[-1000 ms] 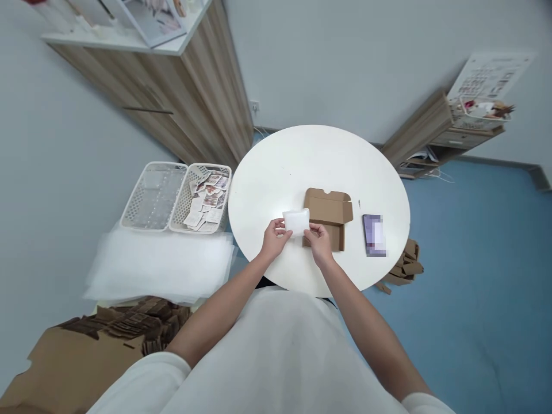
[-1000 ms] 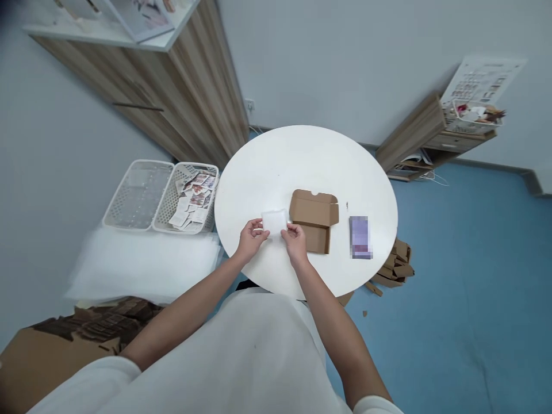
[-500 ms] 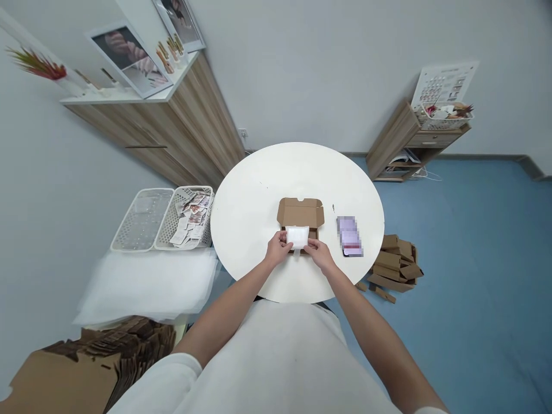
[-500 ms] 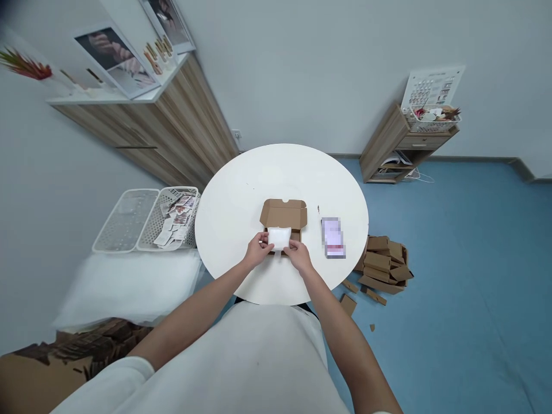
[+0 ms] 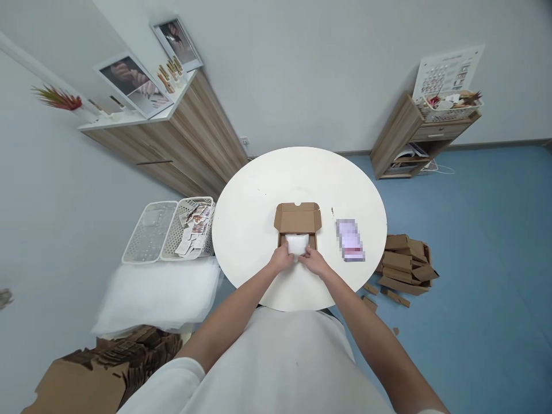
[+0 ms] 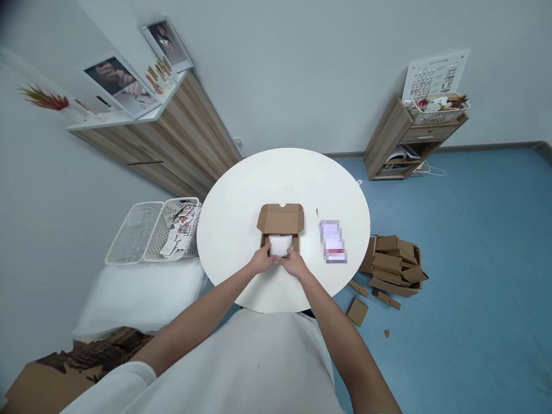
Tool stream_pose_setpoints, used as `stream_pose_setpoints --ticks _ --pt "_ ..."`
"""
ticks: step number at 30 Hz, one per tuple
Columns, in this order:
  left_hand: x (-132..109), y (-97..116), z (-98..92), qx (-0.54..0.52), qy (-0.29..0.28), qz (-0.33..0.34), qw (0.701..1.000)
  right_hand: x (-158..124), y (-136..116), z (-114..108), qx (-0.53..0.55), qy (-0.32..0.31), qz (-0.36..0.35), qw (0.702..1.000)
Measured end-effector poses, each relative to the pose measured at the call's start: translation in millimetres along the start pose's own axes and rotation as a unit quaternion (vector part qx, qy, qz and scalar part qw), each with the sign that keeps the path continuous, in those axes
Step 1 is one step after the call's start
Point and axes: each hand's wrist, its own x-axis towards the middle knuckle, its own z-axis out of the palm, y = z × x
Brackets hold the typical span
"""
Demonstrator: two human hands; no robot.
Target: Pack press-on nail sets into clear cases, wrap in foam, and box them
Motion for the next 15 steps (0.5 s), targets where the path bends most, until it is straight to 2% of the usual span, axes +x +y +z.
stream_pose_setpoints --ticks 3,6,8,12,15 --pt "-6.0 0.8 -0.3 -0.033 -0.006 0.003 0.999 -5.8 1.5 -2.6 0.009 -0.017 -0.016 1.0" --pt "-11.3 -2.5 -4.7 -0.083 0.003 0.02 0.996 -13.4 3.1 -11.8 0.024 -0.001 -0.045 0.999" --pt "-11.3 -7.5 -11.0 -0.119 0.037 0.026 0.992 -15.3 3.3 -23.0 0.043 0.022 -0.044 0.998" --pt "-0.3 -17.9 -31.6 -0.206 0.159 -0.02 0.965 -3.5 0.7 -53.0 0.095 0.068 -0.009 0.993" --pt "13.4 -18.8 -49.1 -0.27 0.176 -0.061 0.945 15.3 -0.6 -71.7 0.15 0.128 0.034 0.98"
